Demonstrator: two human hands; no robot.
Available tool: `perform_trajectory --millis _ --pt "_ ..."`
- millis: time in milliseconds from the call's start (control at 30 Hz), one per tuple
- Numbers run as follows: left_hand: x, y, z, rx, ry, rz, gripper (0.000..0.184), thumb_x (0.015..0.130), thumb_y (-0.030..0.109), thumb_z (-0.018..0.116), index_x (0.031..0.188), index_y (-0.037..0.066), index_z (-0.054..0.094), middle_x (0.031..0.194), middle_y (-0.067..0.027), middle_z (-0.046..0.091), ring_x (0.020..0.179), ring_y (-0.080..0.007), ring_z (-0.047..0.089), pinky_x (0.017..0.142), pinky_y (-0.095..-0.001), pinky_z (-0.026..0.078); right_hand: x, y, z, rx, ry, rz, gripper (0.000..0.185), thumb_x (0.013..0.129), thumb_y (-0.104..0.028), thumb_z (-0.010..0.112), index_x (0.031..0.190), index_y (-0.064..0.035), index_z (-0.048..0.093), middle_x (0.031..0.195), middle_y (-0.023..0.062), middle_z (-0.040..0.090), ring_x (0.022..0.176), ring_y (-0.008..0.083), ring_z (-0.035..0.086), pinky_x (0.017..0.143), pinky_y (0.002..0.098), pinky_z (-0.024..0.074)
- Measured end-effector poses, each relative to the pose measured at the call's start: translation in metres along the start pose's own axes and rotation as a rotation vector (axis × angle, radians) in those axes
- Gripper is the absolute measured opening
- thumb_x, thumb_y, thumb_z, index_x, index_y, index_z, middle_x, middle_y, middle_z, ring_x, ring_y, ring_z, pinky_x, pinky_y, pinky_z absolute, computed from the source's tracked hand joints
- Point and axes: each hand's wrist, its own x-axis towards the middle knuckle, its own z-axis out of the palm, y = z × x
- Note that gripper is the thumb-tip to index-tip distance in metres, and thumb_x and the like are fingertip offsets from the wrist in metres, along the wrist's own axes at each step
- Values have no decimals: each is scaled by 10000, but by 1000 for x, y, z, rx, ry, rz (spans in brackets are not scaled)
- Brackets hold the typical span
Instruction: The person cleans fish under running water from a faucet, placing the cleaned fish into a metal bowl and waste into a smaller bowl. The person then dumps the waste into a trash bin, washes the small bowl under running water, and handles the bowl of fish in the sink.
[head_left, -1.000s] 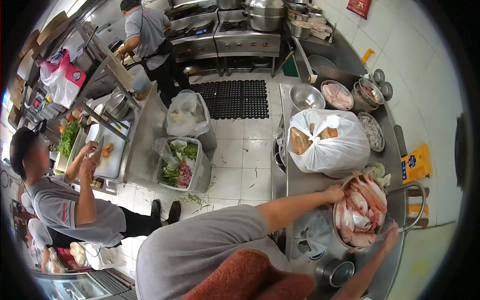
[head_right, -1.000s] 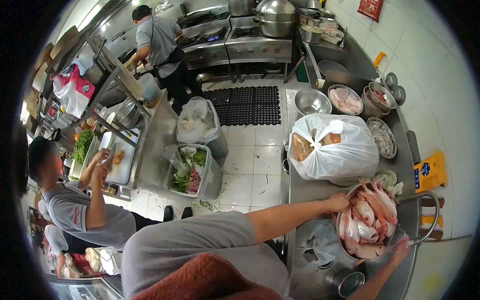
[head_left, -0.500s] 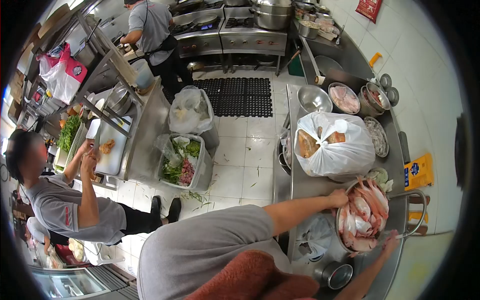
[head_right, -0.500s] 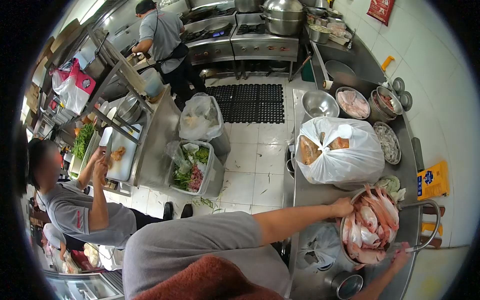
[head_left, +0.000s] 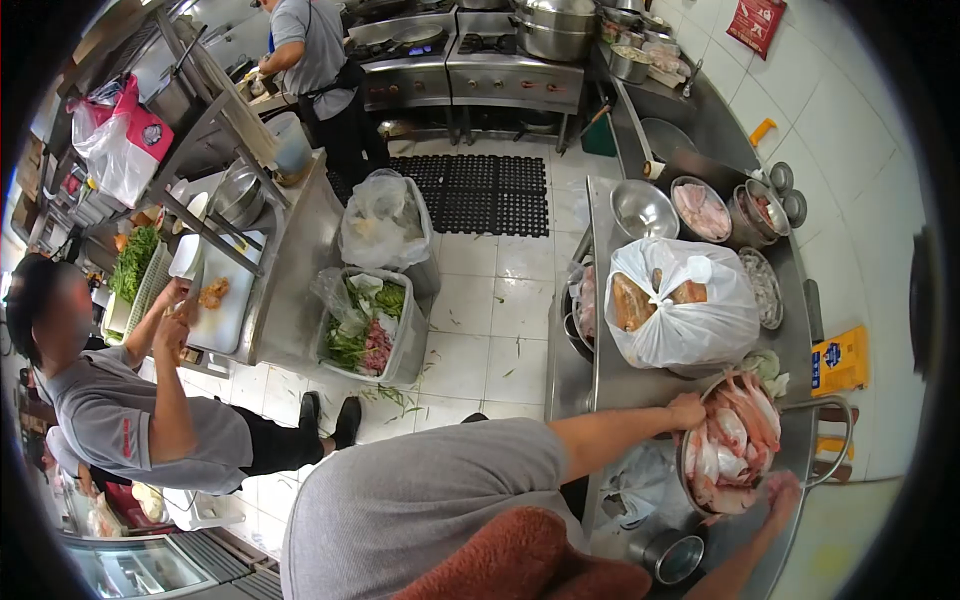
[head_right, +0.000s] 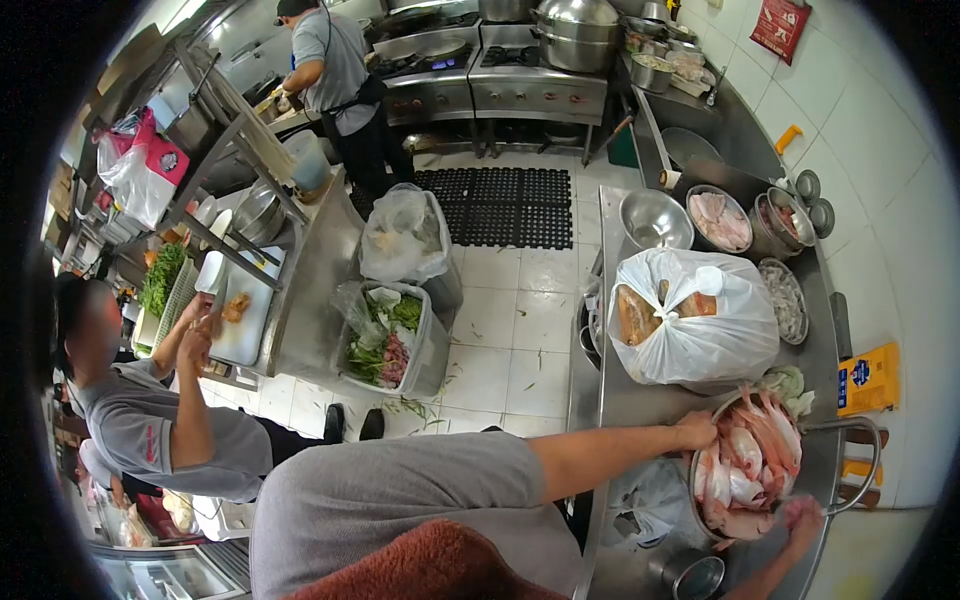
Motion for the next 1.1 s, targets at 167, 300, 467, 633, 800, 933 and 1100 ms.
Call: perform_trajectory --millis 167,300,467,633,800,933,1100 --pt "37 -28 14 771 105 397 345 798 187 494 1017 -32 644 1096 -237 595 965 -402 611 843 -462 502 39 49 -28 615 -141 -99 447 938 -195 474 1270 99 419 1333 199 436 1245 275 426 1051 376 358" --pt "74 -58 8 1113 -57 571 312 830 217 473 903 1 686 995 -241 629 903 -386 620 770 -479 513 26 54 -28 586 -226 -10 485 909 -170 522 1280 115 393 1319 184 450 1200 277 478 1047 363 380" --pt "65 -47 12 678 77 320 323 835 216 475 952 -16 667 961 -218 656 885 -361 653 735 -451 541 16 25 -36 -175 284 -152 204 847 -113 455 947 -24 609 771 37 600 651 140 524 566 290 422" --pt "-13 10 4 -10 59 56 379 800 190 476 1114 -8 554 981 -195 616 786 -319 659 619 -461 574 -42 -57 -5 128 281 -453 400 844 15 411 1231 -15 508 1102 83 607 974 186 582 808 302 468" --pt "-19 9 8 -133 -34 35 440 820 207 486 1223 34 449 1044 -177 584 840 -319 646 635 -491 570 -40 -59 6 -156 427 -507 350 855 -61 422 1180 -12 543 1024 189 641 959 275 614 807 342 457" --pt "1 -4 3 -22 9 37 422 818 210 497 1196 30 442 1038 -174 573 844 -321 638 629 -493 566 -58 -72 15 68 336 -459 414 821 -24 405 1214 -9 538 1067 196 638 971 286 613 836 337 447" --pt "9 -11 3 -58 44 38 323 814 215 510 1066 13 510 902 -149 608 719 -292 648 596 -455 568 -86 -79 30 564 139 -374 445 864 15 393 1303 12 461 1245 125 553 1101 204 557 907 305 433"
